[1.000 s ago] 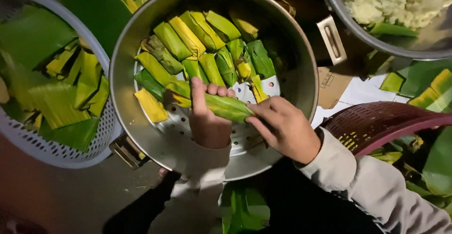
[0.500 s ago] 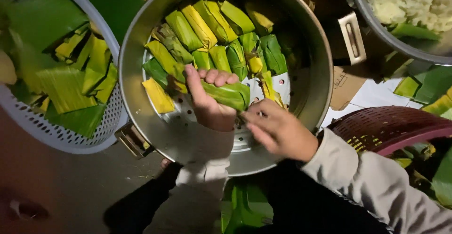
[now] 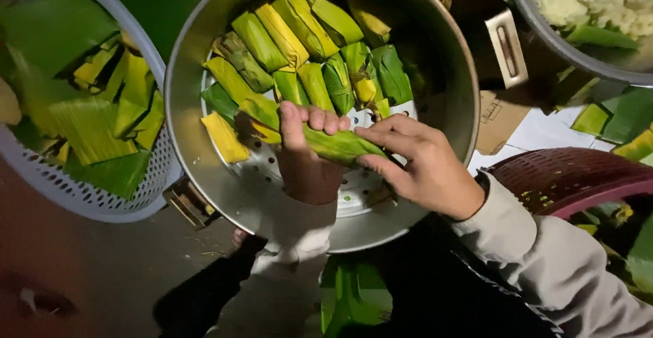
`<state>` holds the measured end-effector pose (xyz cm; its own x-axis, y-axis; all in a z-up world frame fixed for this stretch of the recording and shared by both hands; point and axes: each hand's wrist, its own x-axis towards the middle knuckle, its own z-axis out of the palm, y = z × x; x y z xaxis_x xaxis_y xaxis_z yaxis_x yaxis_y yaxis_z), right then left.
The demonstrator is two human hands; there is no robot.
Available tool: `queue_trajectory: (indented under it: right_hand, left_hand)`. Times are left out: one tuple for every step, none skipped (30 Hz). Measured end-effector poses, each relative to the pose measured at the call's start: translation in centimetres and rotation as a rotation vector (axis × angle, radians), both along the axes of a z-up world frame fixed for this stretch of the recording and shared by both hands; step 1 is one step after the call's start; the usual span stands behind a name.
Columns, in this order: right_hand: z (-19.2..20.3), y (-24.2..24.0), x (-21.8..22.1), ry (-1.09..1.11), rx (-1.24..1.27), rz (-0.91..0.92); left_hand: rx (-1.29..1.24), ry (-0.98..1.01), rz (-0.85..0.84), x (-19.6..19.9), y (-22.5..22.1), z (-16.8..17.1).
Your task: Wrapping food mixture in banana leaves and arranging the parcels in a steamer tray.
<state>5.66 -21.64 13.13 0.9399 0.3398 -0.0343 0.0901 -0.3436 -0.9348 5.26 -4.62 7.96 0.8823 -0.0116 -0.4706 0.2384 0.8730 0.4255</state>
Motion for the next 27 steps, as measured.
queue_trajectory:
  right_hand:
    - [-0.2, 0.1, -0.1, 0.023, 0.000, -0.008]
    - [-0.6, 0.1, -0.5, 0.022, 0.002, -0.008]
    - [-1.0, 0.2, -0.8, 0.001, -0.028, -0.036]
    - [-1.4, 0.3, -1.2, -0.020, -0.058, -0.063]
    - [-1.6, 0.4, -1.4, -0.018, -0.057, -0.064]
    - [-1.9, 0.6, -1.5, -0.175, -0.135, -0.086]
    - [-2.1, 0.7, -1.7, -0.334, -0.215, -0.109]
    - [-2.2, 0.9, -2.5, -0.332, -0.216, -0.111]
    - [-2.4, 1.1, -3.2, -0.320, -0.225, -0.123]
    - [-2.5, 1.4, -3.8, -0.308, -0.234, -0.135]
    - [-2.1, 1.6, -3.5, -0.305, -0.233, -0.134]
    - [-1.8, 1.7, -3.3, -0.349, -0.214, -0.110]
    - [-1.5, 1.9, -3.1, -0.389, -0.194, -0.083]
    - [-2.3, 1.7, -3.1, -0.384, -0.193, -0.079]
    - [-3.0, 1.5, -3.0, -0.233, -0.037, -0.080]
    - [-3.7, 1.2, -2.8, -0.082, 0.118, -0.079]
    - [-3.7, 0.7, -2.3, -0.082, 0.120, -0.079]
    - [-3.8, 0.2, -1.8, 0.015, 0.183, -0.081]
    - [-3.8, -0.3, -1.3, 0.112, 0.242, -0.087]
    - [-4.1, -0.3, -1.5, 0.112, 0.241, -0.092]
    - [-4.4, -0.3, -1.7, 0.321, 0.340, -0.059]
    - [-4.7, -0.2, -2.0, 0.530, 0.439, -0.027]
    - [-4.2, -0.3, -2.0, 0.529, 0.436, -0.030]
    - [-3.6, -0.3, -1.9, 0.582, 0.442, 0.038]
    - [-3.1, -0.3, -1.8, 0.633, 0.450, 0.111]
    - [-2.7, -0.5, -1.7, 0.633, 0.449, 0.113]
    - [-2.4, -0.6, -1.7, 0.496, 0.448, 0.070]
  left_hand:
    - [0.036, 0.043, 0.034, 0.0, -0.1, 0.2]
    - [0.038, 0.042, 0.035, 0.0, -0.1, 0.3]
    - [0.063, 0.065, 0.060, -0.2, -0.2, 0.3]
    - [0.089, 0.088, 0.085, -0.3, -0.3, 0.4]
    - [0.090, 0.090, 0.084, -0.2, -0.5, 0.2]
    - [0.136, 0.095, 0.129, -0.2, -0.6, 0.0]
    - [0.181, 0.098, 0.173, 0.0, -0.9, -0.2]
    - [0.181, 0.100, 0.170, -0.1, -1.0, -0.3]
    - [0.236, 0.097, 0.182, -0.2, -1.1, -0.4]
    - [0.291, 0.094, 0.194, -0.2, -1.1, -0.5]
    - [0.292, 0.096, 0.195, -0.1, -0.9, -1.4]
    - [0.231, 0.027, 0.238, -0.1, -0.7, -2.3]
    - [0.170, -0.039, 0.283, -0.2, -0.5, -3.2]
    - [0.172, -0.033, 0.286, -0.1, -0.1, -3.5]
    - [0.108, -0.055, 0.267, 0.2, 0.2, -3.7]
    - [0.044, -0.076, 0.248, 0.5, 0.5, -4.0]
    - [0.046, -0.076, 0.248, 0.2, 0.7, -4.5]
    - [-0.077, -0.068, 0.215, 0.0, 1.0, -4.9]
    - [-0.202, -0.058, 0.176, -0.2, 1.1, -5.4]
    - [-0.203, -0.057, 0.172, 0.0, 0.7, -4.5]
    - [-0.315, -0.073, 0.139, -0.1, 0.2, -3.5]
    - [-0.428, -0.089, 0.106, -0.1, -0.2, -2.5]
    - [-0.431, -0.088, 0.104, -0.2, -0.1, -2.8]
    - [-0.490, -0.094, 0.073, -0.2, 0.1, -3.1]
    - [-0.546, -0.103, 0.045, -0.2, 0.4, -3.3]
    - [-0.546, -0.105, 0.047, -0.4, -0.2, -2.4]
    - [-0.622, -0.057, -0.034, -0.6, -0.6, -1.4]
